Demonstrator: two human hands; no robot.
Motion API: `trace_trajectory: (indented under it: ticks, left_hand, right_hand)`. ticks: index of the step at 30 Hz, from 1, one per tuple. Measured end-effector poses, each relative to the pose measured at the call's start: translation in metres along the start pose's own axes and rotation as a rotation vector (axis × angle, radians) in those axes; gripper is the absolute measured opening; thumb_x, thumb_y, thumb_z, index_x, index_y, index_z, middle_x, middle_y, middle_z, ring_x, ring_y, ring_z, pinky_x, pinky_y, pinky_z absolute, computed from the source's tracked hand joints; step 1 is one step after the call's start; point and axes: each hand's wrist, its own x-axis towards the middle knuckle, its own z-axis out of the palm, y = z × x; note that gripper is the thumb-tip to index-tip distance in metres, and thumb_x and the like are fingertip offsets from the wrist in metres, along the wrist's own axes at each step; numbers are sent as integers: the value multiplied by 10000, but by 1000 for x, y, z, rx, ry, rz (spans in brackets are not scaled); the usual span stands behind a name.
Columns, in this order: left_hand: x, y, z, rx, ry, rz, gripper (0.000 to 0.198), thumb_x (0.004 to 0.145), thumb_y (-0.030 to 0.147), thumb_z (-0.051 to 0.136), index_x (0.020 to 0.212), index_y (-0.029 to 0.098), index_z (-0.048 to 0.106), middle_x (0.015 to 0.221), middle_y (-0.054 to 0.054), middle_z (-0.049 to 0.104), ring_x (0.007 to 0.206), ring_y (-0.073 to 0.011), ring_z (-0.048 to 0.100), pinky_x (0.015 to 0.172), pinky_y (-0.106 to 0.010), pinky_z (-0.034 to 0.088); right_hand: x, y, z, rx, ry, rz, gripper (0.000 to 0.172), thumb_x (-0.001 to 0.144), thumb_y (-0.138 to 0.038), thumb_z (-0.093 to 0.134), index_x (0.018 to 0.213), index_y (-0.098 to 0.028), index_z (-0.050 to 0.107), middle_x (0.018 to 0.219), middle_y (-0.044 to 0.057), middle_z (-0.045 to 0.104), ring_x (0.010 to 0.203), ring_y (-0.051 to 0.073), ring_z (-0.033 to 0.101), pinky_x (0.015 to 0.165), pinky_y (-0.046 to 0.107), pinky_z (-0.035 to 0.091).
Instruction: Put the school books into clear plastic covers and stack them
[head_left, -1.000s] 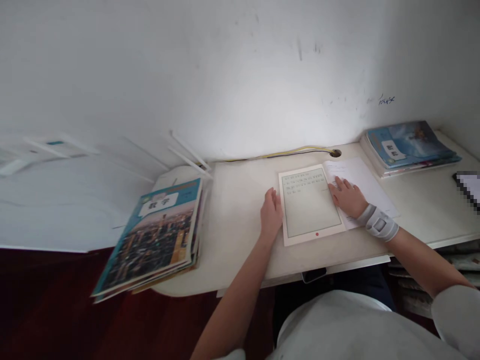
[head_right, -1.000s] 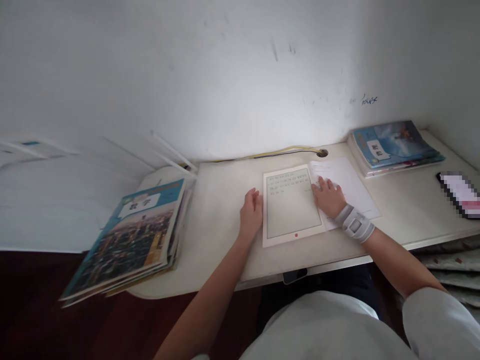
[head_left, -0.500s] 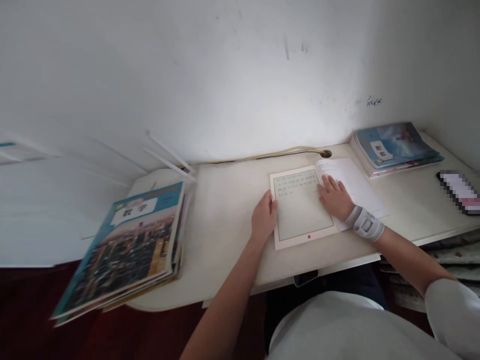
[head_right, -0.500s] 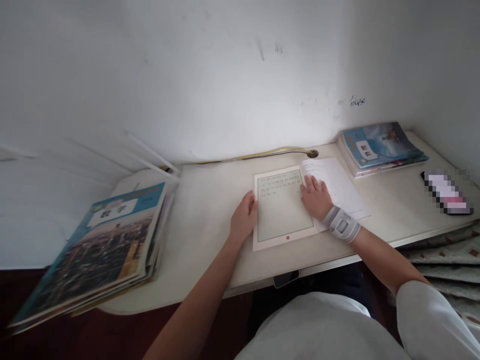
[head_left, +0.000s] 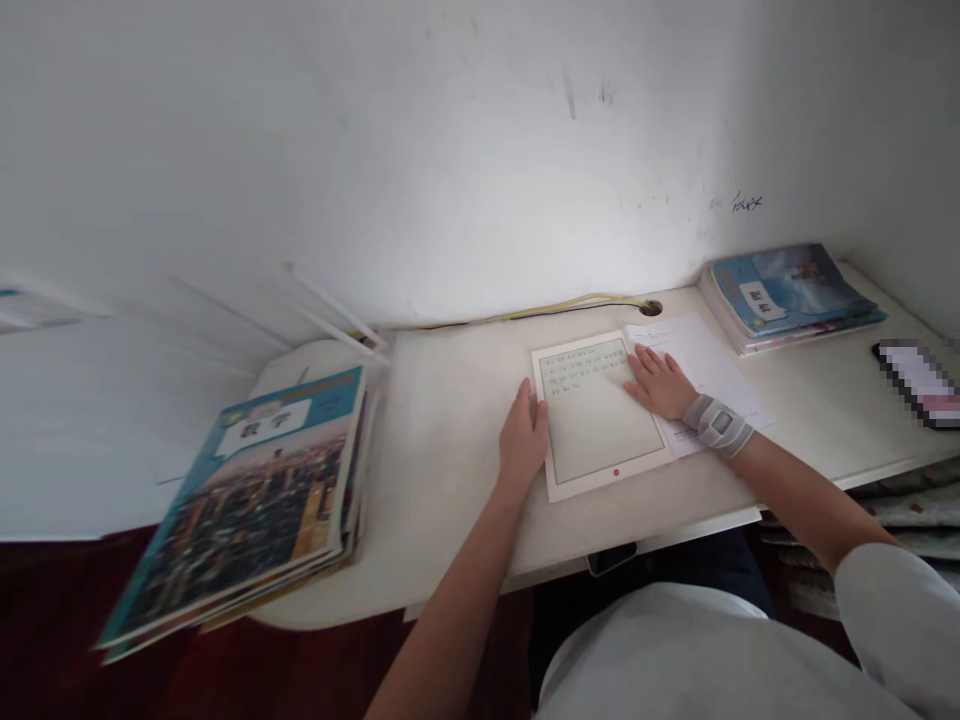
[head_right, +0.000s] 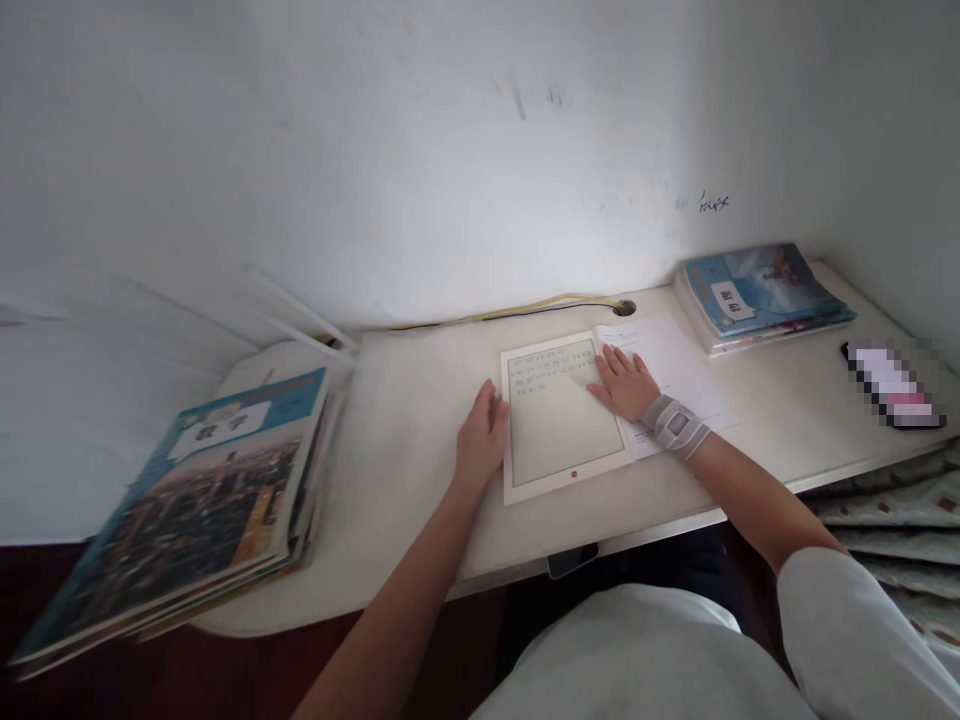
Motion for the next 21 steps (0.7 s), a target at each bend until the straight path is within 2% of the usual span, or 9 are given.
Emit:
trace_trajectory:
  ticks: [4, 6, 8, 9, 12, 15, 18, 19, 21]
  left_hand:
    - [-1, 1, -2, -80, 31, -9, 484, 898, 378, 417, 1358, 229, 410, 1382, -96, 488, 1220, -238, 511, 1058, -419, 383]
    - [-1, 0, -3, -105, 31, -2, 482, 903, 385, 411, 1358, 228, 406, 1381, -102, 488, 1215, -234, 515, 1051, -415, 391]
    - [-1, 0, -2, -112, 20, 3, 484, 905, 393, 408, 1360, 228, 401, 1394, -103, 473, 1239, -235, 492, 1061, -417, 377]
    - [-1, 0, -2, -110, 11, 5, 488, 905, 397, 406, 1362, 226, 398, 1402, -105, 463, 1251, -236, 479, 1067, -419, 368]
    - [0, -1, 0, -93, -12, 24, 497, 907, 405, 401, 1367, 217, 389, 1415, -111, 445, 1271, -240, 456, 1078, -425, 349]
    - [2, -2, 1, -94, -15, 33, 495, 906, 401, 404, 1366, 219, 387, 1417, -116, 439, 1268, -243, 458, 1075, -430, 348]
    - [1, -2, 1, -128, -12, 23, 497, 907, 405, 405, 1367, 218, 383, 1420, -126, 430, 1251, -247, 475, 1067, -439, 353]
    - [1, -2, 1, -141, -13, 23, 498, 908, 406, 405, 1367, 216, 381, 1420, -129, 429, 1244, -248, 483, 1062, -441, 359]
    - [0, -2, 0, -164, -17, 32, 494, 909, 399, 406, 1366, 215, 380, 1416, -131, 431, 1232, -246, 495, 1052, -440, 371]
  right_hand:
    - [-2, 32, -14, 221, 47, 31, 676, 911, -570, 282, 1424, -133, 332, 1479, 129, 337, 1364, 225, 300, 1103, 403, 273]
    - [-14, 61, -26, 240, 155, 137, 677, 925, -543, 246, 1402, -74, 351, 1434, 186, 392, 1334, 240, 353, 1094, 406, 295]
    - [-30, 91, -38, 266, 249, 263, 701, 921, -550, 236, 1368, -31, 380, 1376, 249, 433, 1295, 291, 403, 1060, 475, 329]
    - [-39, 106, -44, 364, 294, 329, 681, 911, -564, 268, 1347, -62, 416, 1351, 244, 462, 1255, 297, 450, 1019, 486, 377]
    - [-57, 136, -58, 625, 237, 403, 594, 917, -569, 239, 1338, -192, 426, 1328, 196, 501, 1007, 256, 632, 779, 455, 537]
    - [-56, 141, -68, 851, 112, 434, 602, 906, -591, 268, 1306, -175, 438, 1303, 217, 503, 843, 226, 676, 642, 412, 565]
    - [-47, 126, -73, 924, 58, 394, 664, 915, -600, 172, 1186, -114, 536, 1121, 214, 617, 794, 220, 679, 662, 409, 563]
    - [-45, 118, -74, 910, 59, 346, 698, 919, -595, 120, 1141, -110, 570, 1050, 197, 652, 793, 218, 679, 688, 408, 559]
    - [-42, 98, -74, 807, 155, 222, 740, 926, -580, 61, 1070, -120, 623, 952, 153, 694, 810, 213, 676, 745, 400, 545]
